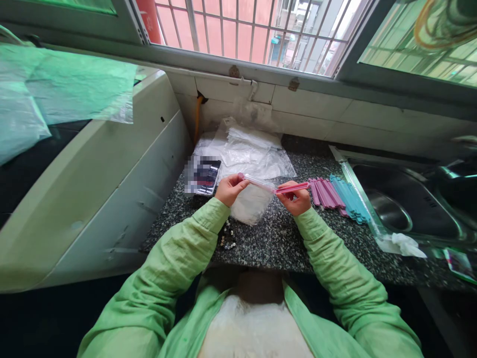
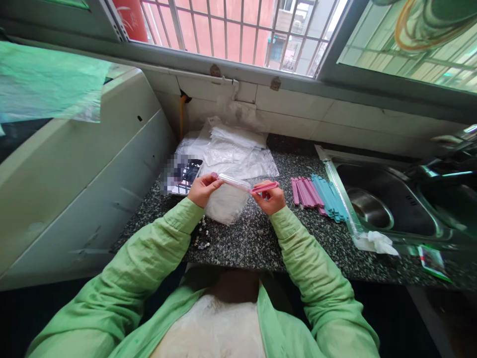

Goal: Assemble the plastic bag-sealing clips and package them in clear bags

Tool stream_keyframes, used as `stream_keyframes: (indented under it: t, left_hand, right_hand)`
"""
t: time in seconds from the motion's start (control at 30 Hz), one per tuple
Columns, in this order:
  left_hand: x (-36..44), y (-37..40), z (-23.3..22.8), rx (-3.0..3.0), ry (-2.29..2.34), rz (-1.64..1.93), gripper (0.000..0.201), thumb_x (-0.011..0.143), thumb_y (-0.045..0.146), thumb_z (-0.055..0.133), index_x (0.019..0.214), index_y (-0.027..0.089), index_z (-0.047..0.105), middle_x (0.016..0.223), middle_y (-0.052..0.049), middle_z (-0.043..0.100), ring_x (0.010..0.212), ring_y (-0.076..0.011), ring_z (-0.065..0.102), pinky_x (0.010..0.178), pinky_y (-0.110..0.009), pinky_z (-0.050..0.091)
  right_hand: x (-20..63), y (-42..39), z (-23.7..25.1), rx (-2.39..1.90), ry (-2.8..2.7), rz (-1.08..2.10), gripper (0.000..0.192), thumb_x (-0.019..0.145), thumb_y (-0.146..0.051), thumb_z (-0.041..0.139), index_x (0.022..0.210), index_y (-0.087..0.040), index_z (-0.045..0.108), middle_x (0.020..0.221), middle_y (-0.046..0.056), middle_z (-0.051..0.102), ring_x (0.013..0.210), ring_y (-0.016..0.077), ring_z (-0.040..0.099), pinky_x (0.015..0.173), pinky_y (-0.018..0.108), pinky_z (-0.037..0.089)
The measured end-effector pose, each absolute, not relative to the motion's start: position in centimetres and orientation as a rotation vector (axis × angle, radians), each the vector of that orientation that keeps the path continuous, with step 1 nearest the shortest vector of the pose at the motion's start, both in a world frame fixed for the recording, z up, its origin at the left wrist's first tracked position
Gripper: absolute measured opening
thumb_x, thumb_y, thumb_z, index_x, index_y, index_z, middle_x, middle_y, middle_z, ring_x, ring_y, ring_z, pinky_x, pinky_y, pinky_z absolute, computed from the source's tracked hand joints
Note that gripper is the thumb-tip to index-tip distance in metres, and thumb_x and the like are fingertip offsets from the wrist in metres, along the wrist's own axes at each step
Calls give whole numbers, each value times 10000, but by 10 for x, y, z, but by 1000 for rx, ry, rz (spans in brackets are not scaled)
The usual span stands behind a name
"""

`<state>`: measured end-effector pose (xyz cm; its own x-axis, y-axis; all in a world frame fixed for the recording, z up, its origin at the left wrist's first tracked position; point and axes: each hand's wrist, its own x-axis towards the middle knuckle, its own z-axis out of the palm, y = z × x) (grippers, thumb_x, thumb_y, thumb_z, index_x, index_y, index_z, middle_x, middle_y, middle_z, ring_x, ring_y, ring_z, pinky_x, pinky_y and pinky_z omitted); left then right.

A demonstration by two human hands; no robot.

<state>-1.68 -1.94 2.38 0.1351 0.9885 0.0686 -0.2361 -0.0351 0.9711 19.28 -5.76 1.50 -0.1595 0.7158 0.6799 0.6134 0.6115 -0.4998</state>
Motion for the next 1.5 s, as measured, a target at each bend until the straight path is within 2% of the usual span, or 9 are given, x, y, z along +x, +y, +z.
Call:
stream_keyframes:
  t: [0.33,0.6,0.9,1.13,1.5]
  left_hand:
    - [-16,-18,22,1057,901,1263,416,385,423,772,555,153,505,529,60,462,549,-64,390,574,-220,343]
    - [-16,-15,17,899,839,1242,417,381,379,793,595,149,520,522,74,453,540,-56,402,575,-211,338]
    - [-13,-16,18,811,838,1256,452,309,382,811,557,141,520,499,76,477,499,-41,389,534,-201,321]
    - [-12,-15,16,818,845,1251,427,322,369,812,554,140,535,498,72,481,504,-44,395,527,-198,314]
    - [-11,-14,14,852,884,1267,390,336,355,807,537,136,554,516,66,481,526,-48,398,551,-203,328]
  right_hand:
    - [193,-56,7,-1053,-1806,147,138,752,-284,595,687,-164,612,731,41,668,432,55,483,399,187,420]
    - [192,-55,-1,-1037,-1642,427,147,755,-297,607,815,-167,640,804,58,679,546,108,617,490,221,533]
    - [183,-64,4,-1077,-1455,678,195,731,-355,633,834,-194,600,861,45,677,598,113,638,548,232,567]
    - [188,-55,-9,-1056,-1480,645,253,713,-425,630,841,-207,621,778,31,677,577,122,632,544,244,569]
    - [185,-59,-5,-1127,-1464,662,264,688,-429,661,820,-202,631,767,30,671,616,129,636,585,254,575]
